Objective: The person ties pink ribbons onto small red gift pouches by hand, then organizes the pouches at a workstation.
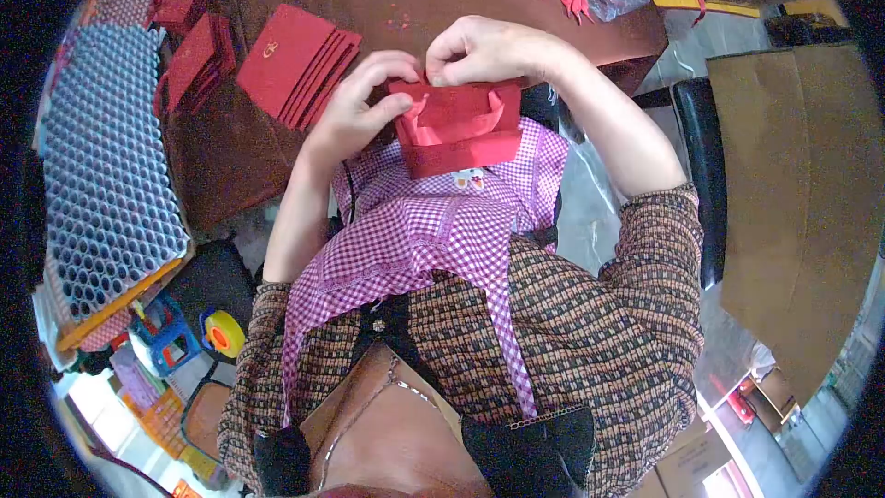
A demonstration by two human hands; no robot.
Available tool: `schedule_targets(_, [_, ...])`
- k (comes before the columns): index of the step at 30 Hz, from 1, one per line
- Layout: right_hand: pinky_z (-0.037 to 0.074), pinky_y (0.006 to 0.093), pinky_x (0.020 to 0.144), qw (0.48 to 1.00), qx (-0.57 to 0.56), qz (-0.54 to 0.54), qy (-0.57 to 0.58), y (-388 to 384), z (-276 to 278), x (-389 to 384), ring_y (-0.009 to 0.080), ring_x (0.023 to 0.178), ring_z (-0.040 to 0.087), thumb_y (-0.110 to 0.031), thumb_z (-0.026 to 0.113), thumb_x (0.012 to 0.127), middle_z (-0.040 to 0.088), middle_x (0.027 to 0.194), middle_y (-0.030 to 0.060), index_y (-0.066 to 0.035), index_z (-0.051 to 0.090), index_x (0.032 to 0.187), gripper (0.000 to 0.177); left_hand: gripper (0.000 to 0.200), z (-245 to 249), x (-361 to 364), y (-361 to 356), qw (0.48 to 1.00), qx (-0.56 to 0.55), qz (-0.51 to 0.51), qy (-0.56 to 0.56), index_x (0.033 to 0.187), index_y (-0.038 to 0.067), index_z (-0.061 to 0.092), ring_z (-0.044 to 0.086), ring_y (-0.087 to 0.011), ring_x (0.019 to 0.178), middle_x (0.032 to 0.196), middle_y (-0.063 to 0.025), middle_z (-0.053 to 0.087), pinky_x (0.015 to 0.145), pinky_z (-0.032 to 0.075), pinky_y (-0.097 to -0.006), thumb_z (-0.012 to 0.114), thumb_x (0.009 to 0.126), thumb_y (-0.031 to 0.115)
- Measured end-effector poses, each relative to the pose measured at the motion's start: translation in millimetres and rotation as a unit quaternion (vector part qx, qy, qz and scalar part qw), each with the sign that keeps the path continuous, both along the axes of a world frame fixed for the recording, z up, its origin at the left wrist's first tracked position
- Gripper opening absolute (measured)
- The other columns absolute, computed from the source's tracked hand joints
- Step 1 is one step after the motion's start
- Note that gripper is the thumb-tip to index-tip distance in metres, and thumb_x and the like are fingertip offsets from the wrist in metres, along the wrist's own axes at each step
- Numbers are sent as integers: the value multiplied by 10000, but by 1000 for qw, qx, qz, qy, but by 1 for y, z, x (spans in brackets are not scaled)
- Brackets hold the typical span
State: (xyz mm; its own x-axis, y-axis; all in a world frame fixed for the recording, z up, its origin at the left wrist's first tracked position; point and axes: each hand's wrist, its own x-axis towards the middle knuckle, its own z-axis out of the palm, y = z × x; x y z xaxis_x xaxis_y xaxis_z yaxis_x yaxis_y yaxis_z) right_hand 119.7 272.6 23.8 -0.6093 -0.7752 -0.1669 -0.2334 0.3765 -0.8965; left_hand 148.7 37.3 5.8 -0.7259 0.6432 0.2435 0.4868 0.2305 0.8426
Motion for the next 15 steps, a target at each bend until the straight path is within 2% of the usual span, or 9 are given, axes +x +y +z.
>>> schedule_targets(1, [453,284,686,1000,4,-9,-5,0,0,-1,146,772,578,-147,608,801,629,790,58,-11,645,869,157,232,-3,1,-2,1000,0,1,0,1038,26,588,552,-205,1037,1083,-76,588,885,445,-313,628,811,48])
schedule_targets(3, [449,285,695,1000,20,-12,10,-1,-4,-3,153,773,573,-149,615,794,621,786,57,-6,631,841,152,227,-7,3,-4,959,11,-10,-281,1080,13,581,548,-132,985,1079,-48,585,860,447,-270,592,858,58])
schedule_targets(4, [447,282,697,999,3,6,40,-2,-7,-4,152,773,570,-146,614,794,616,787,55,-4,625,826,146,220,-11,6,-2,968,28,-11,-248,1098,-1,579,532,-84,956,1052,-25,589,840,442,-236,560,891,68])
schedule_targets(7, [444,277,699,998,-16,23,54,-4,-8,-4,136,773,558,-148,611,795,602,785,43,-4,611,806,145,196,-9,6,1,962,48,-31,-268,1067,0,594,541,-93,956,1011,-26,605,828,445,-239,553,883,54])
schedule_targets(9, [443,274,701,999,-18,20,40,0,-10,-8,121,773,548,-154,609,796,594,783,33,-5,604,801,149,182,-4,8,0,970,-15,-7,-242,1041,-4,604,542,-91,937,972,-17,612,814,446,-241,553,873,45])
schedule_targets(11, [437,258,712,998,-25,-55,31,15,-15,-23,90,777,526,-158,605,804,580,787,3,-20,595,800,138,177,-6,10,-2,968,-5,-80,-238,1028,-6,605,537,-86,913,955,-11,608,806,443,-238,559,864,42])
schedule_targets(12, [426,236,734,987,-34,-142,-62,20,-2,-20,66,787,508,-157,601,813,561,789,-24,-38,586,794,122,169,-12,10,-4,953,-5,-75,-294,1020,-6,603,530,-79,896,947,-5,602,799,441,-233,561,863,42])
schedule_targets(13, [415,221,756,978,-42,-191,-77,27,-1,-23,64,792,506,-161,599,829,553,794,-35,-48,585,800,117,169,-8,10,-5,953,-4,-74,-294,1020,-6,603,530,-79,896,947,-5,602,799,441,-233,561,863,42])
schedule_targets(15, [412,221,771,980,-66,-187,-31,44,-18,-40,62,797,504,-176,593,841,554,801,-39,-46,580,819,133,161,1,16,-5,965,1,-25,-262,1010,-4,603,523,-73,889,940,-1,595,799,439,-230,562,856,25])
